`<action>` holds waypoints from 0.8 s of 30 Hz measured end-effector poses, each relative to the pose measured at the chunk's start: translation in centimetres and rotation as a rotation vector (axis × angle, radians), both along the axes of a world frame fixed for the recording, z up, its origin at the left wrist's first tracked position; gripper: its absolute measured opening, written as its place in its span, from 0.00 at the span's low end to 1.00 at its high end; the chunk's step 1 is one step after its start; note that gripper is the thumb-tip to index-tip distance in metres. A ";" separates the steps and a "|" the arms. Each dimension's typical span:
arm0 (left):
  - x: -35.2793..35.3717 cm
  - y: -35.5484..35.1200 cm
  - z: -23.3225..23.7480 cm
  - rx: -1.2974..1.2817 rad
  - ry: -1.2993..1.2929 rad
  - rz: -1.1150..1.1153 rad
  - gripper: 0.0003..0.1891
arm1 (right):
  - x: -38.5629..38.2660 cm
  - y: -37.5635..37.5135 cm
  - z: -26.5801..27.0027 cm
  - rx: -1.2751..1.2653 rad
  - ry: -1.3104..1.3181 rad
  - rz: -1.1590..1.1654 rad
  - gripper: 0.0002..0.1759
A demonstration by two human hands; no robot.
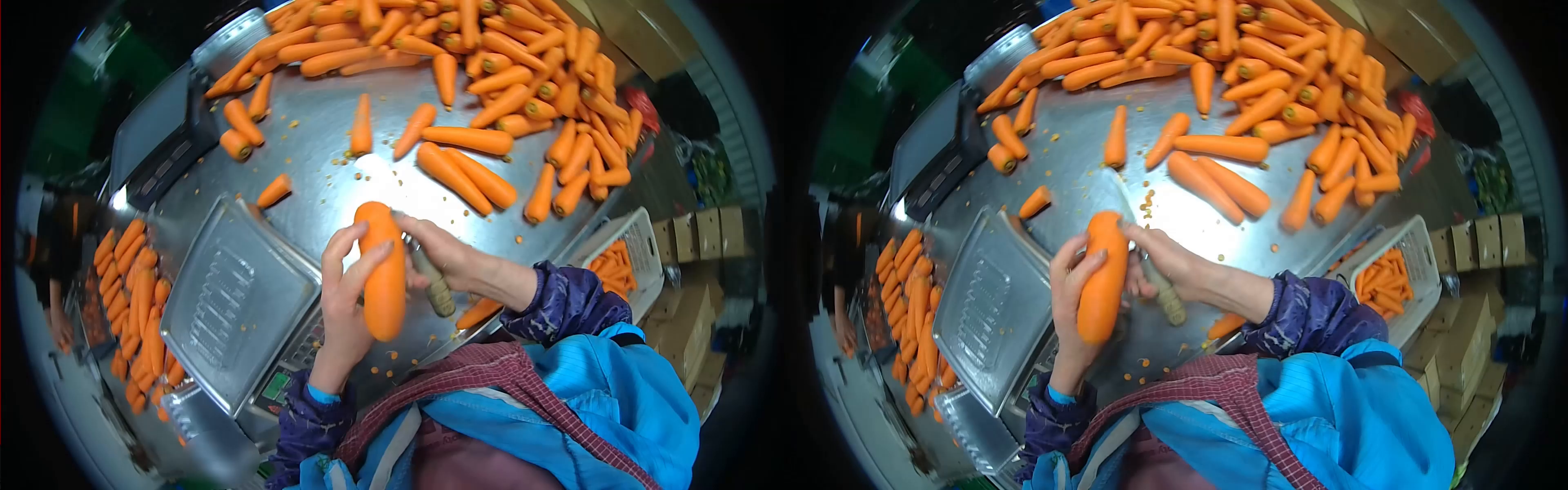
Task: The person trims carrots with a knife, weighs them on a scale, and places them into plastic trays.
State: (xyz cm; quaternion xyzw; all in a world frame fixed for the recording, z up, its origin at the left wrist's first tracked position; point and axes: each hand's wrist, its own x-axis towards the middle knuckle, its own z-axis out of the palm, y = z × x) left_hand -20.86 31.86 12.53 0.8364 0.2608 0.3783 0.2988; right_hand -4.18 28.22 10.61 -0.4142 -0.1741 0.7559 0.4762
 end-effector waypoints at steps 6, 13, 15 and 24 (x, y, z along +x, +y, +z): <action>0.4 -2.3 1.0 -0.778 -0.480 -0.096 0.32 | 3.0 -4.3 -3.4 0.082 -0.541 0.071 0.13; 0.5 -2.6 0.3 -1.519 -0.871 -0.054 0.21 | 14.8 -5.0 -5.9 0.167 -1.747 -0.116 0.17; 0.8 -2.7 -0.5 -1.597 -0.896 -0.068 0.19 | 16.4 -5.1 -7.0 0.112 -1.899 -0.079 0.24; 3.2 -2.5 -3.5 -1.752 -0.817 -0.068 0.16 | 17.2 -6.6 -3.0 -0.086 -0.768 -0.214 0.30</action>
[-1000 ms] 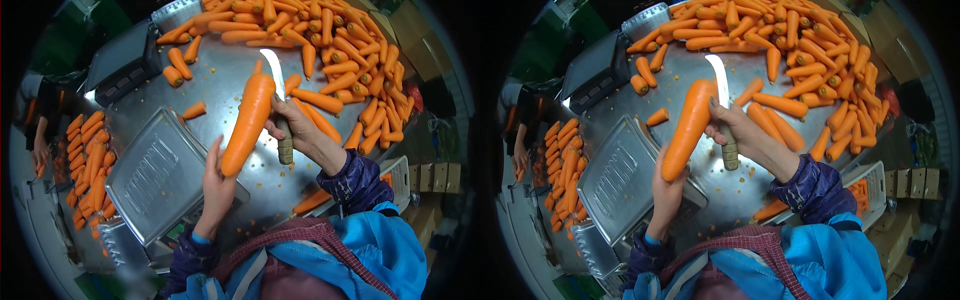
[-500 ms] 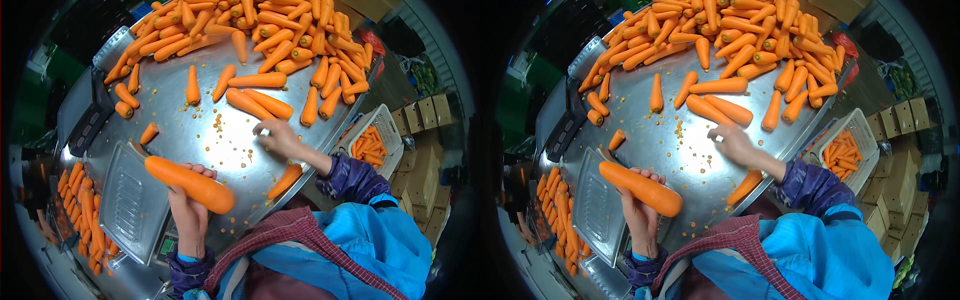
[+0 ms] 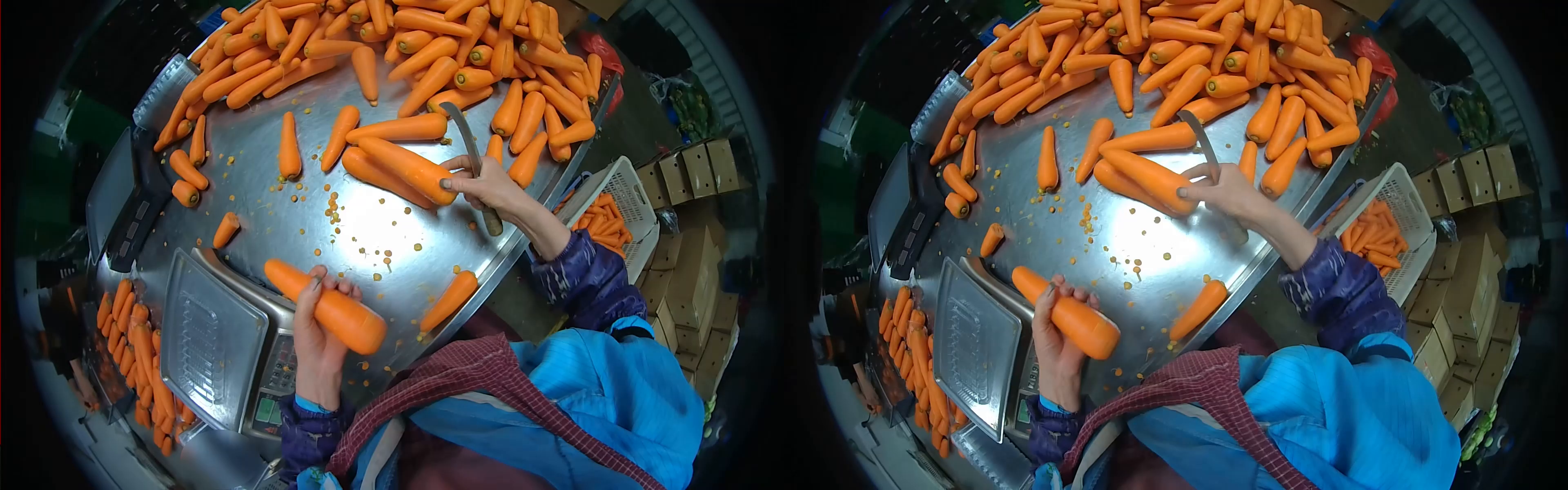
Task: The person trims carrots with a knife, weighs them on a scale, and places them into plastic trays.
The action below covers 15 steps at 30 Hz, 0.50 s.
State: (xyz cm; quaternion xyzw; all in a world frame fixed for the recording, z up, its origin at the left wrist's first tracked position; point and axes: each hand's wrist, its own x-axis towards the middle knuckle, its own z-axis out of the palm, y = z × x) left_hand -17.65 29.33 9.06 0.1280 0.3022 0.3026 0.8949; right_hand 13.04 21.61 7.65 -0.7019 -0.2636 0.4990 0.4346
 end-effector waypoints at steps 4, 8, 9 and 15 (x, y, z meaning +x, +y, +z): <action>3.5 0.2 1.3 0.028 0.084 -0.061 0.27 | -2.8 -1.0 3.7 0.265 -0.013 -0.009 0.27; 6.7 0.1 2.8 0.137 -0.018 -0.089 0.28 | -4.4 -2.0 6.6 0.286 -0.280 0.137 0.27; 7.2 -0.1 3.1 0.137 -0.011 -0.087 0.28 | -5.0 -2.3 7.2 0.288 -0.274 0.139 0.27; 7.8 -0.7 4.1 0.147 0.022 0.002 0.24 | -6.6 -3.7 8.3 0.418 -0.447 0.153 0.27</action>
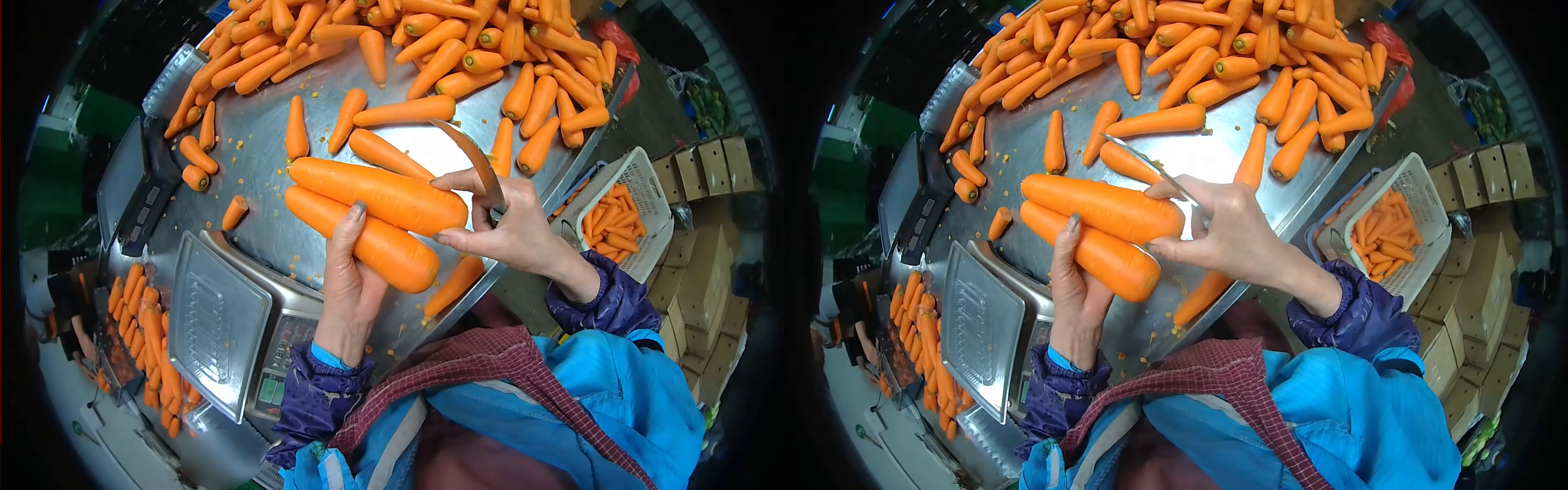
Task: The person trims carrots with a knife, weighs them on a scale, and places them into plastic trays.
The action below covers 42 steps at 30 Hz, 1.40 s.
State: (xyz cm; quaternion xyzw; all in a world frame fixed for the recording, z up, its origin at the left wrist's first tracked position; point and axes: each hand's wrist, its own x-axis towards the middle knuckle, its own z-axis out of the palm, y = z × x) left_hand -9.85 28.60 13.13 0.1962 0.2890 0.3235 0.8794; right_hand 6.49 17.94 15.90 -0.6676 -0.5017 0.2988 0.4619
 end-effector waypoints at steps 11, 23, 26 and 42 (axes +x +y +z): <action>-0.4 -0.9 -0.2 0.062 0.072 -0.172 0.30 | 0.8 -3.4 -2.3 -0.012 0.756 -0.126 0.23; -0.2 -1.2 -3.9 -0.162 0.209 -0.181 0.13 | 12.7 -23.0 -8.0 0.134 0.783 -1.246 0.19; 0.3 -1.4 -4.0 -0.180 0.215 -0.200 0.13 | 10.8 -17.1 -7.4 -0.139 0.416 -1.038 0.10; 0.5 -1.9 -4.7 -0.196 0.244 -0.277 0.27 | 6.3 -3.6 -11.9 -0.123 0.117 -0.181 0.31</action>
